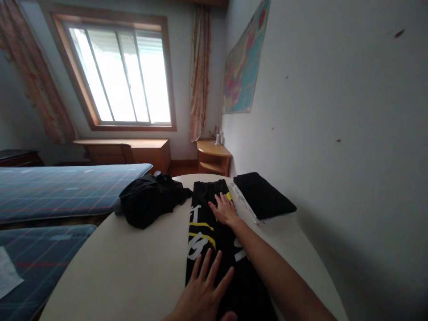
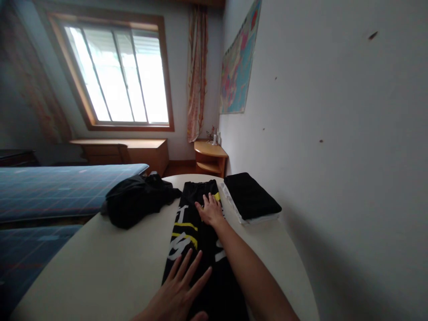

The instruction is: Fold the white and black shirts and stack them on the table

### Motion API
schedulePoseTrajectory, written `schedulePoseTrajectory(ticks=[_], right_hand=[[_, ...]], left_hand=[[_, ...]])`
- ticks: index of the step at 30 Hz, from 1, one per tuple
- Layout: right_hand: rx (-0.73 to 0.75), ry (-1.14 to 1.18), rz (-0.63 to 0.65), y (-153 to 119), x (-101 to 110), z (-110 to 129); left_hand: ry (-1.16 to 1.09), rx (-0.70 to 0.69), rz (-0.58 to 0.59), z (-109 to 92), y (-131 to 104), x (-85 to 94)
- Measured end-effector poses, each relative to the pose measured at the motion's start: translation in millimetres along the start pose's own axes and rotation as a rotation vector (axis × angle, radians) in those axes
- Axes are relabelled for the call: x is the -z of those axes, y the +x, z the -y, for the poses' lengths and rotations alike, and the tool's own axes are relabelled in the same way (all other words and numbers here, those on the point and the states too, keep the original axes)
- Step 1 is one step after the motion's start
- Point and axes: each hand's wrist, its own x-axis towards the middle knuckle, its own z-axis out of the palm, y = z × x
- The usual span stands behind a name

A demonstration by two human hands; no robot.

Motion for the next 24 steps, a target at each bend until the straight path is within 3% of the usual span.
schedulePoseTrajectory(ticks=[5,14,17,21,24], right_hand=[[-0.07,-0.001,0.084,32,-1,-5],[-0.183,0.038,-0.064,84,-17,27],[-0.188,0.032,-0.109,91,-21,32],[-0.174,0.011,-0.165,94,-19,33],[-0.095,-0.006,-0.19,94,-14,39]], left_hand=[[0.18,-0.038,-0.17,3,-1,-21.1],[0.373,-0.073,-0.337,9,-2,-36.7],[0.353,-0.038,-0.364,6,-1,-58.5],[0.347,0.104,-0.552,-5,4,-86.3],[0.321,0.128,-0.455,-10,4,-85.0]])
